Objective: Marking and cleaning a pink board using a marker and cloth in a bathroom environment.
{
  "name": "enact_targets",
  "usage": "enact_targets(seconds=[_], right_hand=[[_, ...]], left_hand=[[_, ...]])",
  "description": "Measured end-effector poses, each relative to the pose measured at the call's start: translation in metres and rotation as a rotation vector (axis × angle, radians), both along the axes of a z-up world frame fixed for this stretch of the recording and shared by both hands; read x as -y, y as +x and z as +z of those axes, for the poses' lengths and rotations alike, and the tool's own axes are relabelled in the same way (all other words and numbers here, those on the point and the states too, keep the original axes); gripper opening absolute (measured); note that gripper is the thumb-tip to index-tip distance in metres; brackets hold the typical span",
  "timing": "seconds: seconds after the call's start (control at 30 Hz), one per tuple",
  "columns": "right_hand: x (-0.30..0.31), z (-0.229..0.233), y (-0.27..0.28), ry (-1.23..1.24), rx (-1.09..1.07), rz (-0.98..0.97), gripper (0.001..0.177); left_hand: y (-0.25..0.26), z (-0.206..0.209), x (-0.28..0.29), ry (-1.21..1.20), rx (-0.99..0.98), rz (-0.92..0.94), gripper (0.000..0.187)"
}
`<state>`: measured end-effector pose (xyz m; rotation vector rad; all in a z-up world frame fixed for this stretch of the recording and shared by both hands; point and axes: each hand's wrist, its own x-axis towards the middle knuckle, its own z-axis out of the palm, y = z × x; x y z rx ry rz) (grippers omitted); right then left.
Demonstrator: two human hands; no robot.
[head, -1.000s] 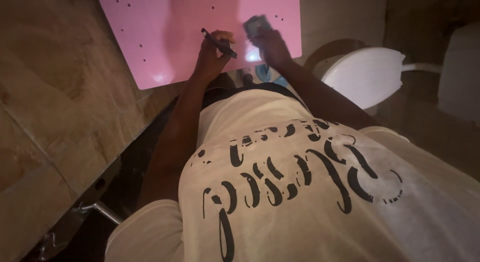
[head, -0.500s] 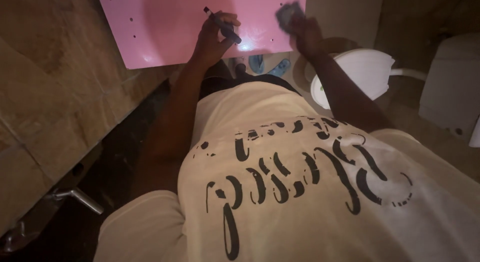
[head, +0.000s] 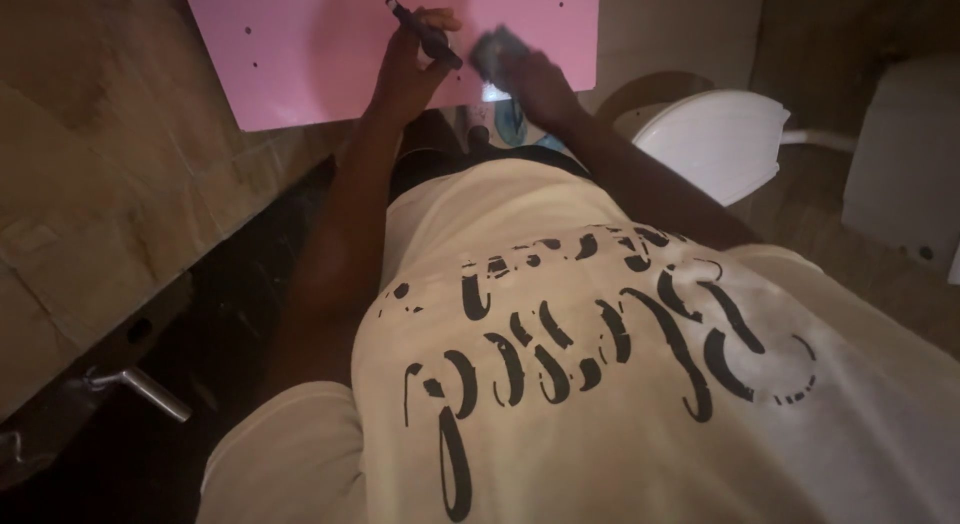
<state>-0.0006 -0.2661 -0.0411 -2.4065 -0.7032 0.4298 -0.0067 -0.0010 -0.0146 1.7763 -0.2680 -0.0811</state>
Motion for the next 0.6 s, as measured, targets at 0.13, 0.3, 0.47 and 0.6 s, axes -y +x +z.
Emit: enact_targets(seconds=[0.13, 0.3, 0.47, 0.6], right_hand=[[0.036, -0.009, -0.022, -0.075, -0.073, -0.002, 0.025], [0.079, -0.027, -0.034, 0.151, 0.106, 0.045, 0.047], [0.091, -0.031, -0.035, -0.076, -0.007, -0.269, 0.053], [0.087, -0.059, -0.019, -0.077, 0.221, -0.205, 0.056]], left_hand=[[0.004, -0.002, 0.001, -0.025, -0.096, 0.016, 0.043], [0.005, 0.000, 0.004, -0.072, -0.041, -0.003, 0.042], [0.002, -0.012, 0.003, -0.058, -0.122, 0.024, 0.042], [0.005, -0.006, 0.000, -0.048, -0.024, 0.033, 0.040]])
